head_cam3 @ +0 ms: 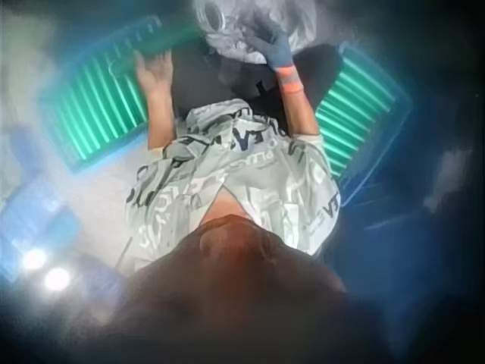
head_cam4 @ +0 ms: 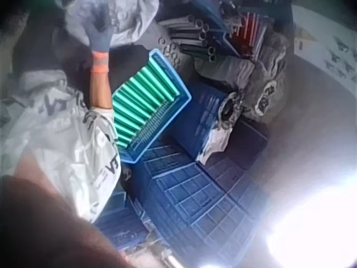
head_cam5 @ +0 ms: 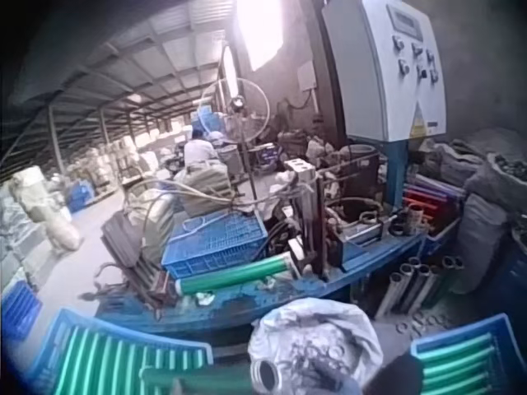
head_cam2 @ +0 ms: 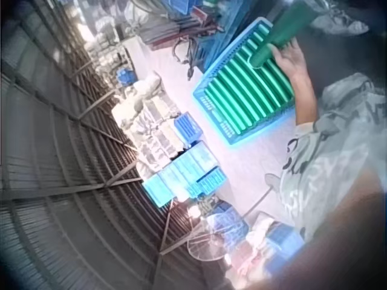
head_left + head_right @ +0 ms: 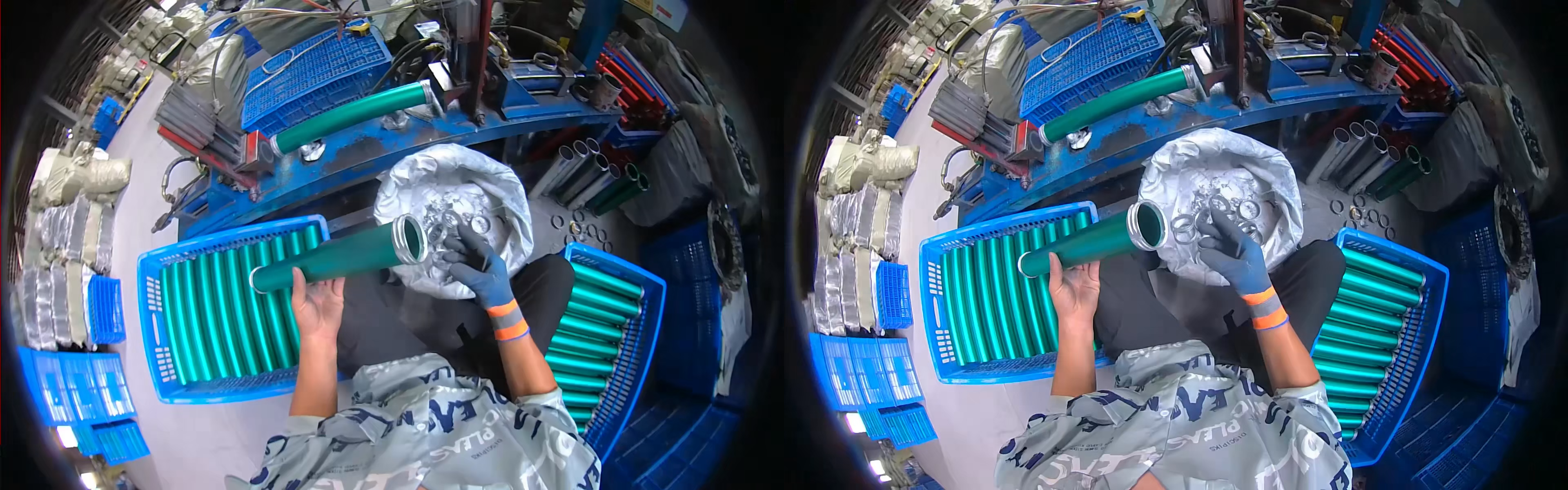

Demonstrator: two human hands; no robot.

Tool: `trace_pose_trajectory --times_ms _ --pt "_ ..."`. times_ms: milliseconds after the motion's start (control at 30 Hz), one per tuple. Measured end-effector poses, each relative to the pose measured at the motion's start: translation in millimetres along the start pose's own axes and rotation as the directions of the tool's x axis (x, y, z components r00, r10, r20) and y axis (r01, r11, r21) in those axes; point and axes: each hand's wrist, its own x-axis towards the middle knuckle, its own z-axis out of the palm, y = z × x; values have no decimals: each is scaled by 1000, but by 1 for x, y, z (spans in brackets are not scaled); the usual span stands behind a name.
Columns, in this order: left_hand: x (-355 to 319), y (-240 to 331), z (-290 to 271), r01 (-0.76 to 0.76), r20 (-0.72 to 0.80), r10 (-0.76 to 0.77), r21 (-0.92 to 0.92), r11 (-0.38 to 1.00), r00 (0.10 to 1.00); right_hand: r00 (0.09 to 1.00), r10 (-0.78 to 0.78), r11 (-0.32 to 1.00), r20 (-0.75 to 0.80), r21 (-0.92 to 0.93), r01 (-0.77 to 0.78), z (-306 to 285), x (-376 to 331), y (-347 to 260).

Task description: The worker is assembling green metal pipes by fitting metal caps or rings onto the ends and then placing them in a blue storage crate.

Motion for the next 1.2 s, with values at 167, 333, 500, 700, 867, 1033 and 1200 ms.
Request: trace_pose_trajectory --times_ms 167,333,500,700,867,1033,1200 --pt "12 14 -9 -31 102 40 -89 996 994 960 152 982 -236 -77 -174 -43 -7 46" --pt "25 20 -12 6 203 26 -158 987 979 933 190 965 -306 -117 -235 -70 -9 65" --pt "36 32 -16 -49 233 74 -110 993 970 908 283 920 -309 -180 -348 -56 46 55" --pt "37 36 -27 -49 32 46 117 992 998 980 -197 809 21 -561 175 18 243 1" --pt "19 53 -49 -57 -108 66 91 994 992 825 -403 -162 396 -918 361 114 375 -23" --pt "7 63 -54 -17 -90 23 64 998 996 846 -391 -548 362 -830 101 101 427 18" --pt "31 58 -55 -40 -179 67 148 988 982 733 -400 -528 551 -792 307 114 404 -21"
